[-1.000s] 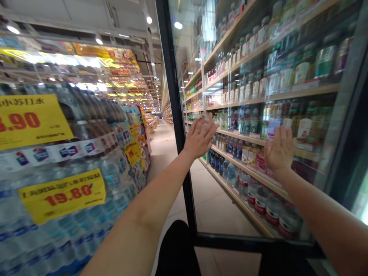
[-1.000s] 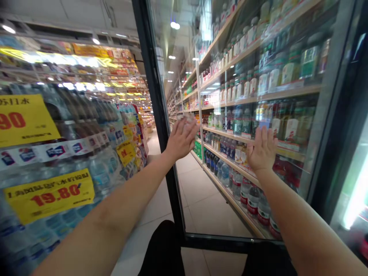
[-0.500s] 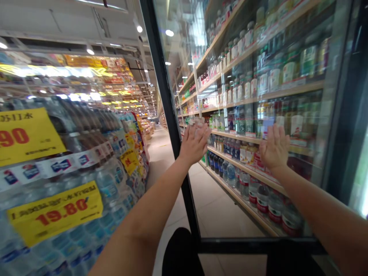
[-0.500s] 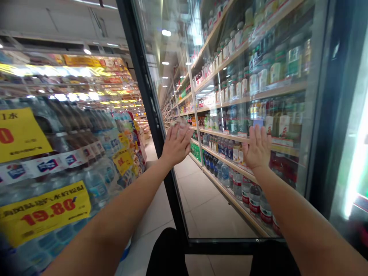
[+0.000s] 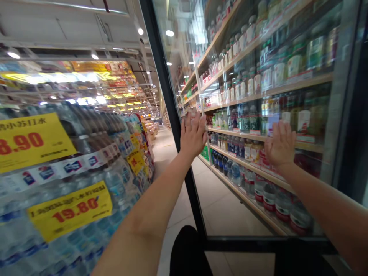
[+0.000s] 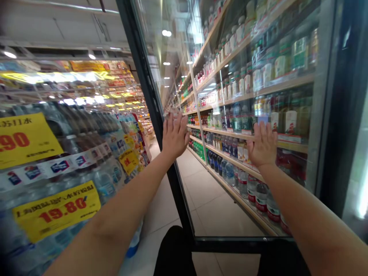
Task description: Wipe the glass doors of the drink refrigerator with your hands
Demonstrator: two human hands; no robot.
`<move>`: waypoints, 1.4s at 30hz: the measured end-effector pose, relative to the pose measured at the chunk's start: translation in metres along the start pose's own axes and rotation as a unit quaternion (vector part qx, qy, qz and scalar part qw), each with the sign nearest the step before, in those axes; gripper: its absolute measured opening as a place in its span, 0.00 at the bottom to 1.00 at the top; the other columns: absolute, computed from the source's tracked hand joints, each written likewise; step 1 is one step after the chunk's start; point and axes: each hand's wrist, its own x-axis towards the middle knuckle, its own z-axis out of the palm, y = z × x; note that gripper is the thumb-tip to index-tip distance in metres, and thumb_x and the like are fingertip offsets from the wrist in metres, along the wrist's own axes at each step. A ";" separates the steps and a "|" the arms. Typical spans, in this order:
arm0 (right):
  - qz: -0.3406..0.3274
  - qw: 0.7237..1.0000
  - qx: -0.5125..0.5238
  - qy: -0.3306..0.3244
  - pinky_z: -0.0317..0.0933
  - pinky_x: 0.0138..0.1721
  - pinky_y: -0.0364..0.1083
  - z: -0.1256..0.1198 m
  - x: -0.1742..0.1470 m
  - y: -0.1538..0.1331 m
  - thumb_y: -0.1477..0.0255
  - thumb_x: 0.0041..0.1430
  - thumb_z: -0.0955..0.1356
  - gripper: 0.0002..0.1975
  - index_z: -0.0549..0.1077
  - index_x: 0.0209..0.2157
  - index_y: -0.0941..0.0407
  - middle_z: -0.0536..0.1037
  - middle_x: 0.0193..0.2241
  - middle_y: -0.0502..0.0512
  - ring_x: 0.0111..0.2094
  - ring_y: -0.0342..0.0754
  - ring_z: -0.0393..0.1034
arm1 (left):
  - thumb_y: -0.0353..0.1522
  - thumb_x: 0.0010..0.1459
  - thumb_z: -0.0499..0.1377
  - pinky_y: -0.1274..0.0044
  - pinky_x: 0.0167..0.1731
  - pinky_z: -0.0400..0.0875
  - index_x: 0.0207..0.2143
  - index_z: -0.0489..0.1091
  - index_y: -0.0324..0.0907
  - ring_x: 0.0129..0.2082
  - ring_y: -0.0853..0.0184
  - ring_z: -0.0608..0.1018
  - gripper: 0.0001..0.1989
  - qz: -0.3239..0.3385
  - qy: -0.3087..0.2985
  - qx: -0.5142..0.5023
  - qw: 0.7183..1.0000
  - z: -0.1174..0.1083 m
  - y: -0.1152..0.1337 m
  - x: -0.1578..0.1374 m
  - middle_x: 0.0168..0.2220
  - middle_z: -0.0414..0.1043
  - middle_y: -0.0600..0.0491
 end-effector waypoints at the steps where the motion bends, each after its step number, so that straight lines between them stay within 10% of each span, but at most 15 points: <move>1: 0.000 1.000 -0.002 -0.003 0.37 0.71 0.59 0.000 0.000 0.001 0.62 0.67 0.56 0.35 0.47 0.71 0.60 0.52 0.71 0.64 0.73 0.55 0.38 | 0.37 0.67 0.52 0.51 0.70 0.41 0.71 0.49 0.43 0.73 0.51 0.36 0.32 -0.008 -0.001 -0.003 1.000 0.002 0.003 -0.002 0.73 0.43 0.47; 7: -0.006 1.000 -0.004 -0.004 0.39 0.70 0.61 0.002 0.001 0.002 0.64 0.67 0.58 0.35 0.47 0.71 0.60 0.52 0.71 0.65 0.73 0.56 0.39 | 0.37 0.67 0.53 0.52 0.70 0.46 0.70 0.53 0.47 0.73 0.50 0.42 0.31 0.147 -0.042 -0.012 0.988 0.012 0.031 -0.033 0.72 0.48 0.51; 13: -0.007 1.000 0.007 -0.001 0.42 0.70 0.61 -0.006 0.001 -0.002 0.62 0.68 0.57 0.34 0.50 0.71 0.59 0.55 0.70 0.66 0.72 0.59 0.43 | 0.38 0.67 0.52 0.52 0.70 0.44 0.70 0.51 0.45 0.73 0.50 0.42 0.31 0.022 0.007 -0.004 1.000 0.010 0.030 0.011 0.73 0.44 0.50; 16: 0.036 0.999 0.024 0.015 0.46 0.68 0.60 -0.020 0.025 -0.014 0.60 0.68 0.57 0.30 0.58 0.67 0.58 0.62 0.66 0.67 0.69 0.60 0.51 | 0.37 0.68 0.52 0.50 0.70 0.43 0.71 0.49 0.43 0.73 0.49 0.41 0.32 -0.006 0.003 -0.013 1.000 0.016 0.043 0.013 0.73 0.42 0.48; 21: 0.080 0.994 0.070 0.036 0.45 0.67 0.63 -0.035 0.096 -0.043 0.62 0.69 0.54 0.32 0.52 0.69 0.64 0.54 0.69 0.69 0.69 0.60 0.48 | 0.38 0.68 0.52 0.51 0.69 0.47 0.71 0.49 0.43 0.73 0.50 0.46 0.32 0.133 -0.019 -0.030 0.991 0.028 0.069 -0.019 0.72 0.44 0.48; 26: 0.079 0.995 0.059 -0.019 0.39 0.69 0.67 -0.028 0.117 -0.053 0.62 0.71 0.51 0.34 0.43 0.72 0.63 0.45 0.73 0.63 0.73 0.61 0.36 | 0.39 0.69 0.51 0.56 0.70 0.45 0.71 0.50 0.48 0.72 0.54 0.49 0.30 0.185 -0.033 -0.017 0.982 0.016 0.044 -0.003 0.72 0.46 0.52; 33: 0.082 0.994 0.072 -0.005 0.39 0.69 0.67 -0.020 0.111 -0.047 0.62 0.70 0.53 0.34 0.44 0.72 0.61 0.45 0.73 0.61 0.73 0.60 0.36 | 0.40 0.68 0.51 0.59 0.69 0.49 0.72 0.41 0.35 0.73 0.56 0.44 0.37 0.005 0.051 -0.020 0.999 0.007 0.014 0.036 0.73 0.42 0.39; 39: 0.083 0.994 0.065 -0.005 0.39 0.70 0.66 -0.022 0.112 -0.048 0.62 0.71 0.53 0.33 0.45 0.72 0.61 0.45 0.73 0.60 0.73 0.59 0.36 | 0.41 0.68 0.52 0.58 0.71 0.44 0.71 0.46 0.42 0.73 0.55 0.48 0.34 0.224 -0.029 -0.024 0.974 0.014 0.036 0.029 0.73 0.44 0.47; 42: 0.082 0.995 0.060 -0.009 0.39 0.70 0.66 -0.022 0.112 -0.048 0.61 0.71 0.51 0.33 0.45 0.72 0.61 0.45 0.73 0.60 0.73 0.59 0.36 | 0.43 0.68 0.51 0.56 0.71 0.42 0.71 0.48 0.45 0.73 0.53 0.46 0.33 0.164 0.001 -0.026 0.986 0.010 0.024 0.048 0.73 0.45 0.49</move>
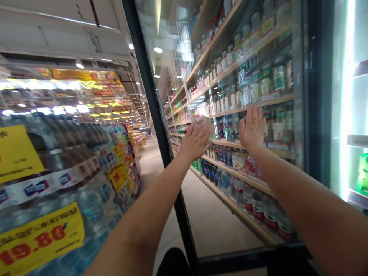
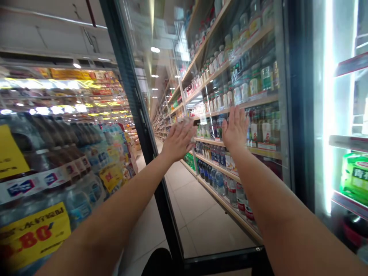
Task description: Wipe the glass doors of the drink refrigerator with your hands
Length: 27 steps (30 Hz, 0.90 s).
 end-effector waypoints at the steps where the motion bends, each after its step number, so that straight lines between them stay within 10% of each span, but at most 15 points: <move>1: -0.001 1.000 0.000 -0.001 0.39 0.70 0.66 0.000 0.000 0.000 0.61 0.71 0.51 0.33 0.45 0.72 0.60 0.45 0.73 0.61 0.73 0.59 0.36 | 0.42 0.68 0.52 0.55 0.71 0.41 0.71 0.47 0.44 0.73 0.53 0.45 0.33 -0.056 0.022 0.000 0.998 -0.001 -0.005 0.004 0.73 0.45 0.48; 4: -0.006 1.000 0.003 0.004 0.39 0.69 0.66 0.000 0.000 0.002 0.61 0.71 0.51 0.33 0.44 0.72 0.59 0.46 0.73 0.61 0.73 0.58 0.36 | 0.40 0.67 0.52 0.54 0.70 0.42 0.72 0.44 0.41 0.73 0.52 0.42 0.35 -0.159 0.060 -0.005 0.986 0.000 -0.006 0.002 0.73 0.43 0.44; 11: -0.011 1.000 0.007 0.009 0.39 0.70 0.66 0.000 -0.001 0.003 0.61 0.71 0.52 0.33 0.45 0.72 0.60 0.46 0.73 0.61 0.73 0.58 0.36 | 0.42 0.69 0.49 0.61 0.71 0.44 0.72 0.43 0.40 0.73 0.56 0.48 0.34 0.022 -0.015 -0.002 1.000 -0.001 -0.005 -0.014 0.73 0.46 0.48; 17: -0.017 1.000 0.012 0.015 0.39 0.70 0.66 0.002 -0.002 0.005 0.62 0.71 0.52 0.33 0.44 0.72 0.59 0.47 0.72 0.61 0.73 0.57 0.35 | 0.42 0.69 0.48 0.58 0.70 0.45 0.72 0.39 0.36 0.73 0.54 0.44 0.37 -0.182 0.074 -0.006 0.980 -0.002 -0.018 -0.005 0.73 0.43 0.42; 24: -0.017 1.000 0.002 0.020 0.41 0.69 0.66 0.001 -0.003 0.004 0.62 0.70 0.53 0.33 0.47 0.71 0.61 0.47 0.72 0.61 0.73 0.59 0.38 | 0.40 0.68 0.49 0.59 0.72 0.41 0.72 0.45 0.40 0.73 0.56 0.48 0.34 0.002 -0.017 0.007 1.000 -0.008 -0.012 -0.013 0.72 0.46 0.48; 27: -0.018 1.000 0.004 0.019 0.41 0.69 0.66 0.002 -0.003 0.004 0.62 0.70 0.54 0.33 0.47 0.71 0.61 0.48 0.72 0.62 0.73 0.58 0.37 | 0.40 0.68 0.49 0.56 0.71 0.39 0.72 0.44 0.39 0.73 0.54 0.47 0.35 -0.144 0.029 0.019 0.989 -0.015 -0.035 0.005 0.72 0.46 0.46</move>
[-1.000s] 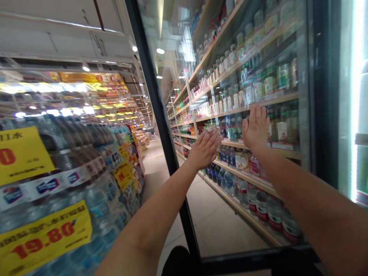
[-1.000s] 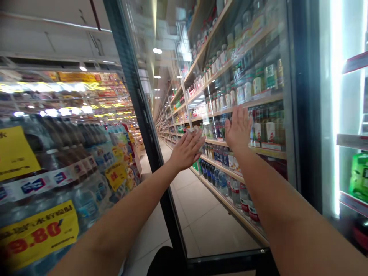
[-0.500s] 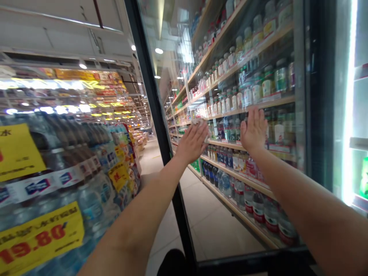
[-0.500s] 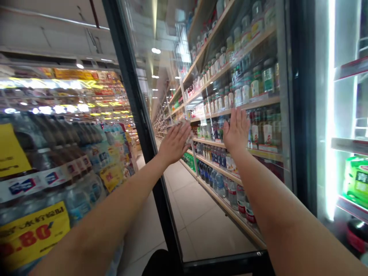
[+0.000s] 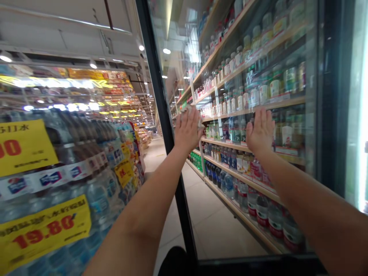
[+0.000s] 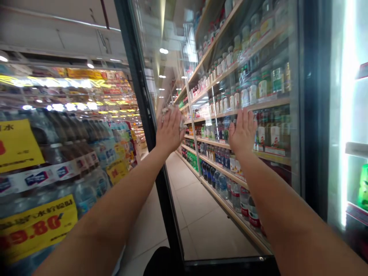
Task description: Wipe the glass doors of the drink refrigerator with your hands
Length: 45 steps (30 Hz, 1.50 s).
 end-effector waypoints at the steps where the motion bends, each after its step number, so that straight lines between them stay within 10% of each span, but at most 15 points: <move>1: 0.000 1.000 -0.001 -0.002 0.41 0.69 0.66 0.000 0.000 0.000 0.62 0.70 0.54 0.33 0.47 0.71 0.61 0.48 0.72 0.62 0.73 0.58 0.37 | 0.40 0.68 0.50 0.55 0.71 0.39 0.72 0.43 0.37 0.73 0.53 0.46 0.36 -0.058 0.015 0.001 0.998 0.000 -0.001 0.005 0.72 0.45 0.44; 4: 0.001 1.000 -0.007 -0.002 0.41 0.69 0.66 -0.002 -0.001 -0.002 0.63 0.70 0.54 0.33 0.47 0.71 0.63 0.48 0.72 0.63 0.73 0.59 0.38 | 0.39 0.67 0.52 0.56 0.71 0.40 0.72 0.42 0.33 0.73 0.52 0.42 0.38 -0.092 0.007 0.001 0.996 0.007 0.010 -0.004 0.73 0.41 0.41; 10: -0.008 1.000 0.006 0.007 0.42 0.68 0.68 -0.004 -0.004 -0.003 0.62 0.71 0.52 0.33 0.46 0.72 0.62 0.48 0.72 0.63 0.73 0.60 0.38 | 0.41 0.69 0.47 0.61 0.71 0.42 0.72 0.45 0.42 0.73 0.57 0.49 0.33 0.230 -0.089 -0.006 0.969 0.010 0.017 -0.035 0.73 0.45 0.51; 17: -0.010 1.000 0.018 0.014 0.44 0.66 0.71 -0.002 -0.004 -0.003 0.63 0.70 0.53 0.33 0.47 0.71 0.62 0.50 0.71 0.66 0.72 0.63 0.39 | 0.39 0.67 0.50 0.58 0.71 0.42 0.71 0.46 0.36 0.73 0.54 0.46 0.35 -0.032 0.007 0.012 0.999 0.008 0.010 -0.019 0.73 0.45 0.44; 23: -0.021 0.999 0.028 0.032 0.44 0.67 0.70 0.000 -0.004 0.000 0.62 0.70 0.53 0.33 0.49 0.71 0.61 0.51 0.71 0.64 0.72 0.62 0.40 | 0.39 0.68 0.48 0.62 0.72 0.39 0.71 0.48 0.39 0.73 0.58 0.49 0.32 0.227 -0.062 0.019 0.972 0.006 0.015 -0.037 0.72 0.46 0.50; 29: -0.022 0.999 -0.002 0.032 0.44 0.68 0.68 0.004 -0.003 0.003 0.63 0.70 0.55 0.33 0.49 0.71 0.63 0.51 0.71 0.64 0.72 0.62 0.41 | 0.41 0.69 0.48 0.57 0.71 0.42 0.72 0.45 0.37 0.73 0.54 0.45 0.34 -0.009 0.022 0.013 1.000 0.005 0.006 -0.020 0.72 0.45 0.44; 36: -0.018 0.999 -0.003 0.033 0.45 0.68 0.67 0.003 -0.002 0.002 0.62 0.70 0.55 0.33 0.49 0.71 0.62 0.51 0.71 0.63 0.72 0.62 0.43 | 0.43 0.70 0.47 0.62 0.71 0.45 0.71 0.47 0.38 0.73 0.58 0.49 0.32 0.269 -0.059 0.024 0.961 0.009 0.015 -0.049 0.72 0.45 0.48; 42: -0.018 0.999 -0.002 0.032 0.43 0.69 0.66 0.005 -0.002 0.004 0.62 0.70 0.55 0.33 0.49 0.71 0.63 0.51 0.71 0.63 0.72 0.61 0.42 | 0.37 0.71 0.46 0.58 0.71 0.47 0.70 0.49 0.32 0.73 0.54 0.45 0.30 0.059 0.000 0.038 0.998 0.005 0.006 -0.030 0.72 0.46 0.42; 45: -0.019 0.999 -0.004 0.032 0.43 0.69 0.65 0.005 -0.003 0.005 0.61 0.71 0.53 0.33 0.49 0.71 0.62 0.50 0.72 0.63 0.72 0.61 0.41 | 0.32 0.71 0.46 0.61 0.72 0.46 0.70 0.49 0.33 0.73 0.58 0.44 0.28 0.118 -0.008 0.015 0.993 0.009 0.016 -0.038 0.72 0.47 0.43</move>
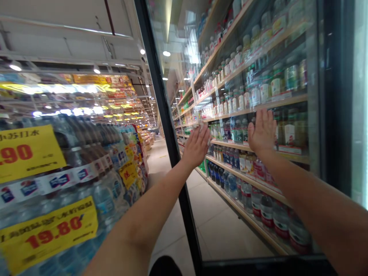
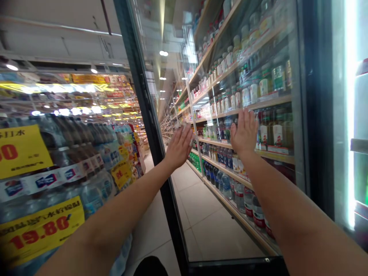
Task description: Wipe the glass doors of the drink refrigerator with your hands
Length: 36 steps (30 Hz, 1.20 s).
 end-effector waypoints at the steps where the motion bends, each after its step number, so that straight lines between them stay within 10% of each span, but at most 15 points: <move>1: 0.000 1.000 -0.002 -0.001 0.43 0.69 0.65 0.000 0.000 0.000 0.61 0.71 0.53 0.33 0.48 0.71 0.62 0.50 0.72 0.62 0.72 0.61 0.41 | 0.30 0.70 0.46 0.64 0.72 0.47 0.70 0.49 0.36 0.73 0.61 0.45 0.28 0.044 -0.009 -0.009 0.999 0.001 0.002 -0.002 0.72 0.48 0.46; 4: -0.001 1.000 -0.006 -0.007 0.44 0.69 0.66 -0.001 0.001 0.000 0.62 0.70 0.54 0.33 0.47 0.71 0.61 0.50 0.72 0.62 0.72 0.61 0.41 | 0.26 0.68 0.46 0.64 0.71 0.48 0.71 0.45 0.39 0.73 0.63 0.47 0.30 0.093 -0.012 -0.027 0.995 0.004 -0.004 0.001 0.71 0.49 0.47; 9: 0.000 1.000 -0.005 -0.007 0.44 0.69 0.66 -0.002 0.000 0.000 0.62 0.70 0.54 0.33 0.48 0.71 0.61 0.50 0.72 0.62 0.72 0.60 0.41 | 0.27 0.69 0.45 0.56 0.70 0.49 0.72 0.34 0.34 0.73 0.55 0.41 0.34 -0.099 0.043 -0.049 0.993 0.008 -0.012 0.014 0.72 0.41 0.38; 15: 0.003 1.000 0.001 -0.005 0.43 0.69 0.65 0.000 0.001 -0.001 0.62 0.70 0.54 0.33 0.48 0.71 0.61 0.50 0.72 0.62 0.72 0.60 0.41 | 0.25 0.68 0.46 0.61 0.71 0.51 0.73 0.35 0.38 0.72 0.59 0.46 0.34 0.102 -0.018 -0.032 0.994 0.004 0.000 -0.001 0.72 0.45 0.44; 21: 0.004 1.000 -0.009 -0.008 0.43 0.69 0.65 0.000 0.001 -0.002 0.62 0.70 0.54 0.32 0.48 0.71 0.60 0.50 0.72 0.61 0.72 0.60 0.41 | 0.25 0.69 0.44 0.57 0.69 0.53 0.73 0.36 0.35 0.73 0.57 0.42 0.33 -0.068 0.054 -0.014 0.996 0.009 -0.015 0.006 0.71 0.46 0.37; 27: 0.004 1.000 -0.026 -0.012 0.45 0.69 0.65 -0.001 0.001 -0.002 0.62 0.71 0.53 0.33 0.46 0.72 0.59 0.51 0.72 0.61 0.72 0.59 0.41 | 0.24 0.69 0.44 0.62 0.70 0.53 0.73 0.37 0.41 0.72 0.60 0.50 0.33 0.085 0.002 -0.048 0.995 0.005 -0.012 0.003 0.71 0.48 0.44; 33: 0.006 1.000 -0.009 -0.008 0.43 0.69 0.64 -0.001 0.001 -0.003 0.62 0.71 0.53 0.32 0.49 0.71 0.61 0.51 0.71 0.62 0.72 0.59 0.41 | 0.26 0.70 0.45 0.57 0.69 0.53 0.73 0.38 0.37 0.73 0.55 0.46 0.32 -0.087 0.050 -0.024 0.995 0.004 -0.029 0.007 0.71 0.46 0.39; 36: 0.007 1.000 -0.003 -0.006 0.43 0.69 0.65 -0.002 0.001 -0.003 0.62 0.71 0.54 0.32 0.49 0.71 0.60 0.51 0.71 0.61 0.72 0.59 0.41 | 0.24 0.68 0.46 0.59 0.69 0.54 0.73 0.36 0.37 0.72 0.57 0.47 0.34 -0.012 0.054 -0.019 0.998 0.006 -0.011 -0.004 0.70 0.49 0.40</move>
